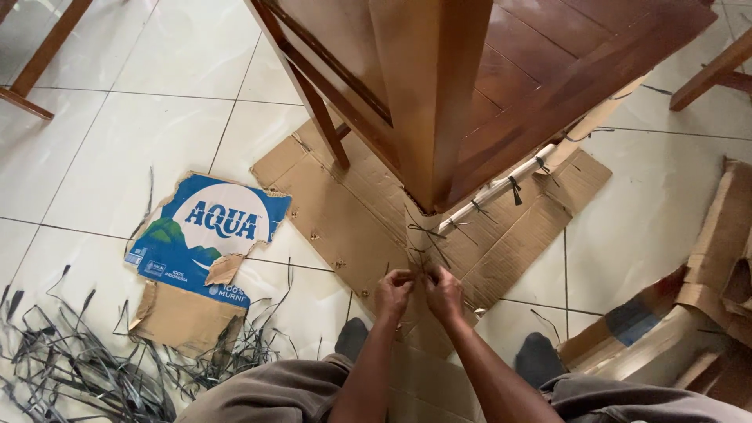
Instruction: Wrapping wooden chair legs with cardboard and securing them with plastic ties for protection
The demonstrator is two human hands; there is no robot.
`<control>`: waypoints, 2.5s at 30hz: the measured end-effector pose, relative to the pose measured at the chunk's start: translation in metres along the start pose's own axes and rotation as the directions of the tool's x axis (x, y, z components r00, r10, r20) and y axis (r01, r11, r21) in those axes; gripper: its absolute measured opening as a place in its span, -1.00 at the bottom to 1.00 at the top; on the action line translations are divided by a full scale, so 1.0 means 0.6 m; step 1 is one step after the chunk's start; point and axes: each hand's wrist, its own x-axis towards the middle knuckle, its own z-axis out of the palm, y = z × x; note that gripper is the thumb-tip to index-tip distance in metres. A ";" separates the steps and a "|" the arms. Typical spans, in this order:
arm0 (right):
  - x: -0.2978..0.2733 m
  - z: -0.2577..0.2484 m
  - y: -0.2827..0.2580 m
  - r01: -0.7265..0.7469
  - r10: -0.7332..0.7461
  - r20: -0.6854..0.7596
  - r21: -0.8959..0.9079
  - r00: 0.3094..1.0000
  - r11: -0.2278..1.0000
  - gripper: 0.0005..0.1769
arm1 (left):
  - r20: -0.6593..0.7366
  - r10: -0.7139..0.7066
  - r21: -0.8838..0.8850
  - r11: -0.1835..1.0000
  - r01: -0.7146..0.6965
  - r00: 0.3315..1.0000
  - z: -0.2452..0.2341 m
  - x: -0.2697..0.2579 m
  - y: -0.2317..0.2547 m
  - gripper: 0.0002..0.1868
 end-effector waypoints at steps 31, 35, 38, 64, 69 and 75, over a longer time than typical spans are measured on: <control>0.038 0.015 0.022 -0.013 0.029 0.066 -0.229 0.997 0.973 -0.77 | 0.038 -0.343 -0.648 0.707 0.284 0.939 0.099 0.168 -0.211 -0.79; 0.059 0.049 0.053 -0.032 0.039 0.058 -0.115 0.998 0.993 -0.65 | 0.110 -0.380 -0.639 0.681 0.358 0.919 0.079 0.102 -0.113 -0.77; 0.055 0.034 0.033 -0.108 0.116 0.066 -0.118 0.991 0.987 -0.65 | 0.140 -0.395 -0.672 0.635 0.380 0.908 0.075 0.089 -0.103 -0.83; 0.043 -0.034 -0.019 0.280 -0.275 0.052 -0.182 0.960 0.943 -0.84 | -0.173 0.153 0.375 0.924 -0.079 0.973 0.004 0.023 0.047 -0.93; 0.086 -0.032 0.039 0.205 -0.190 0.079 -0.277 0.979 0.939 -0.93 | -0.160 0.100 0.433 0.901 -0.021 0.982 0.007 0.078 0.010 -0.92; 0.070 -0.054 0.010 0.037 0.009 0.134 -0.336 0.991 0.941 -0.79 | -0.124 0.070 0.462 0.887 -0.005 0.990 0.003 0.066 0.060 -0.91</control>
